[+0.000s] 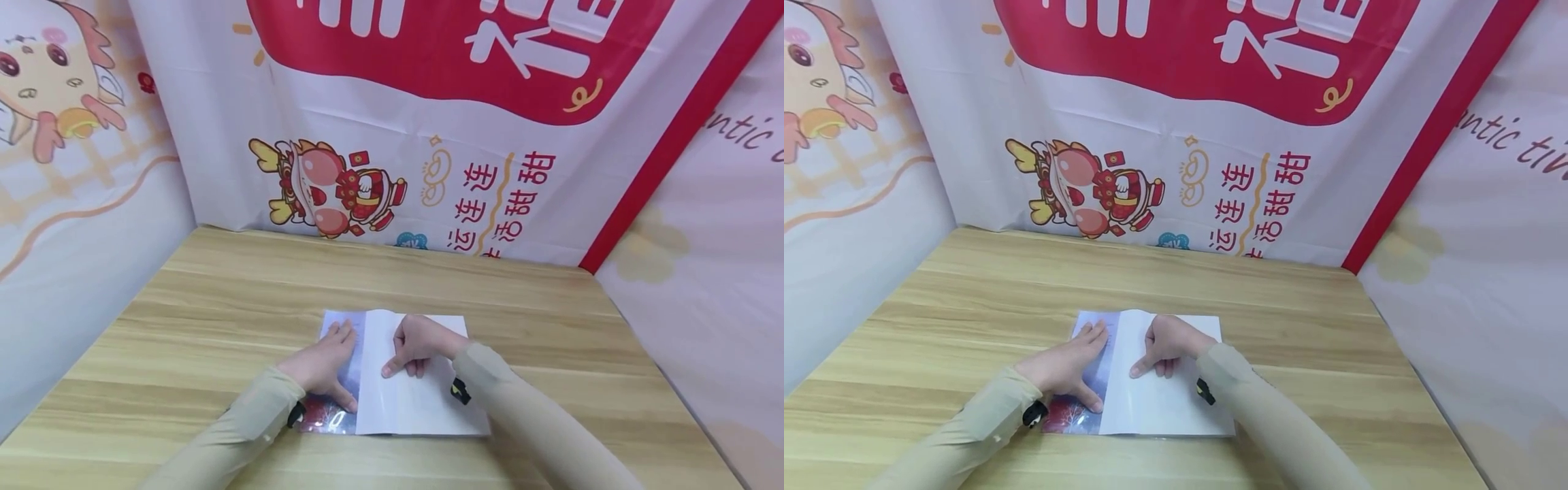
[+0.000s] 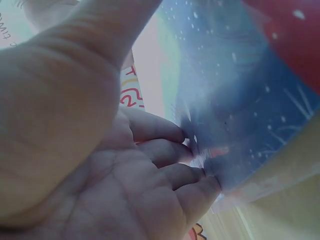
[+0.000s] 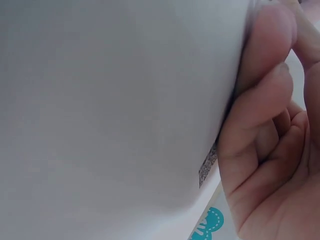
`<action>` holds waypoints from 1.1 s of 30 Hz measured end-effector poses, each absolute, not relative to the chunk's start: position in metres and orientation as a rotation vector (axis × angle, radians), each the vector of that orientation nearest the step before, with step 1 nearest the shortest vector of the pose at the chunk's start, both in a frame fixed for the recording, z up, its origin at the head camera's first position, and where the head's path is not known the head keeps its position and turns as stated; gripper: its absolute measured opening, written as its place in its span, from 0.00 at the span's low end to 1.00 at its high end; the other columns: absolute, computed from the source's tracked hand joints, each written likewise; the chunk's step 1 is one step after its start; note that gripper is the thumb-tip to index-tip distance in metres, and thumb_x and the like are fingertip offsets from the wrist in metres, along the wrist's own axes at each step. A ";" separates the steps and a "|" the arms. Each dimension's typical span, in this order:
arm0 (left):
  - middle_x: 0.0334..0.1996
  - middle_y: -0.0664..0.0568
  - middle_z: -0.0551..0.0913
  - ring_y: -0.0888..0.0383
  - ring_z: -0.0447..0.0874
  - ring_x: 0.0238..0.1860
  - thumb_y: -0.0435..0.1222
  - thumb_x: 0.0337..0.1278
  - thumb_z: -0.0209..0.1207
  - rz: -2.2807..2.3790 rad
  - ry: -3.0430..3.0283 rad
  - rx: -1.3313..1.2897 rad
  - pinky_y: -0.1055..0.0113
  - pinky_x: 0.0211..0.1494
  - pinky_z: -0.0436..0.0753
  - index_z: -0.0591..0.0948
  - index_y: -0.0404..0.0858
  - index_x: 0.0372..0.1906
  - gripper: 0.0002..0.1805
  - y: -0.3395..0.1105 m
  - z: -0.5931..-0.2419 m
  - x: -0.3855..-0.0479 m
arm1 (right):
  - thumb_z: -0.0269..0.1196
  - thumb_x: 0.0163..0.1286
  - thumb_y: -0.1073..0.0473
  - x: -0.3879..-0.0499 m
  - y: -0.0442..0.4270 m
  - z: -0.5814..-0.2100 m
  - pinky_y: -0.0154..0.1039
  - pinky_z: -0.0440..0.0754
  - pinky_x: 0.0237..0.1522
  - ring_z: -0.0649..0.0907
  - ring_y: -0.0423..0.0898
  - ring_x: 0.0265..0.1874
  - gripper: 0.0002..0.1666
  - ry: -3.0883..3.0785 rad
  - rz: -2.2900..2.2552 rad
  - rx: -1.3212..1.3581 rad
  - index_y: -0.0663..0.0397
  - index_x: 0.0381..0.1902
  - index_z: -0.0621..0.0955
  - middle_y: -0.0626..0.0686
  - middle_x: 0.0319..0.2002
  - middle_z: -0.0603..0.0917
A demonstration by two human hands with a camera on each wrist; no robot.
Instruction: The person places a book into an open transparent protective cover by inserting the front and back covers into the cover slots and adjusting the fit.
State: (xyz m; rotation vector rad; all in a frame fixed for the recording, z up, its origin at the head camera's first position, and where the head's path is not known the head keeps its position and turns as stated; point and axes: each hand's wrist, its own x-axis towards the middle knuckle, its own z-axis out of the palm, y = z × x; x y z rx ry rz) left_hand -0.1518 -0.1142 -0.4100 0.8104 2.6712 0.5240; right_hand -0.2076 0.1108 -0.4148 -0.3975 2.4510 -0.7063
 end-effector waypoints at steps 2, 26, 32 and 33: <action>0.73 0.27 0.46 0.32 0.42 0.73 0.55 0.26 0.79 0.531 2.665 0.805 0.47 0.74 0.49 0.54 0.19 0.71 0.71 -0.115 -0.411 -0.152 | 0.78 0.46 0.42 -0.208 0.112 -0.415 0.34 0.78 0.15 0.78 0.43 0.11 0.24 2.444 -0.705 -0.414 0.54 0.18 0.81 0.52 0.14 0.82; 0.74 0.29 0.45 0.34 0.41 0.74 0.55 0.26 0.79 0.551 2.640 0.825 0.48 0.74 0.49 0.52 0.21 0.73 0.72 -0.115 -0.411 -0.157 | 0.79 0.47 0.47 -0.214 0.116 -0.414 0.34 0.80 0.17 0.82 0.45 0.14 0.21 2.350 -0.766 -0.395 0.56 0.21 0.82 0.55 0.18 0.84; 0.74 0.28 0.44 0.33 0.39 0.73 0.54 0.28 0.79 0.593 2.617 0.863 0.47 0.74 0.47 0.51 0.20 0.72 0.72 -0.118 -0.413 -0.159 | 0.78 0.48 0.48 -0.215 0.113 -0.412 0.35 0.81 0.18 0.83 0.46 0.14 0.19 2.326 -0.771 -0.394 0.56 0.22 0.83 0.55 0.19 0.84; 0.74 0.28 0.44 0.32 0.39 0.73 0.53 0.28 0.79 0.600 2.615 0.870 0.47 0.74 0.47 0.51 0.19 0.72 0.71 -0.118 -0.413 -0.159 | 0.78 0.48 0.49 -0.214 0.113 -0.412 0.35 0.82 0.19 0.83 0.47 0.15 0.19 2.326 -0.771 -0.393 0.57 0.22 0.83 0.56 0.19 0.85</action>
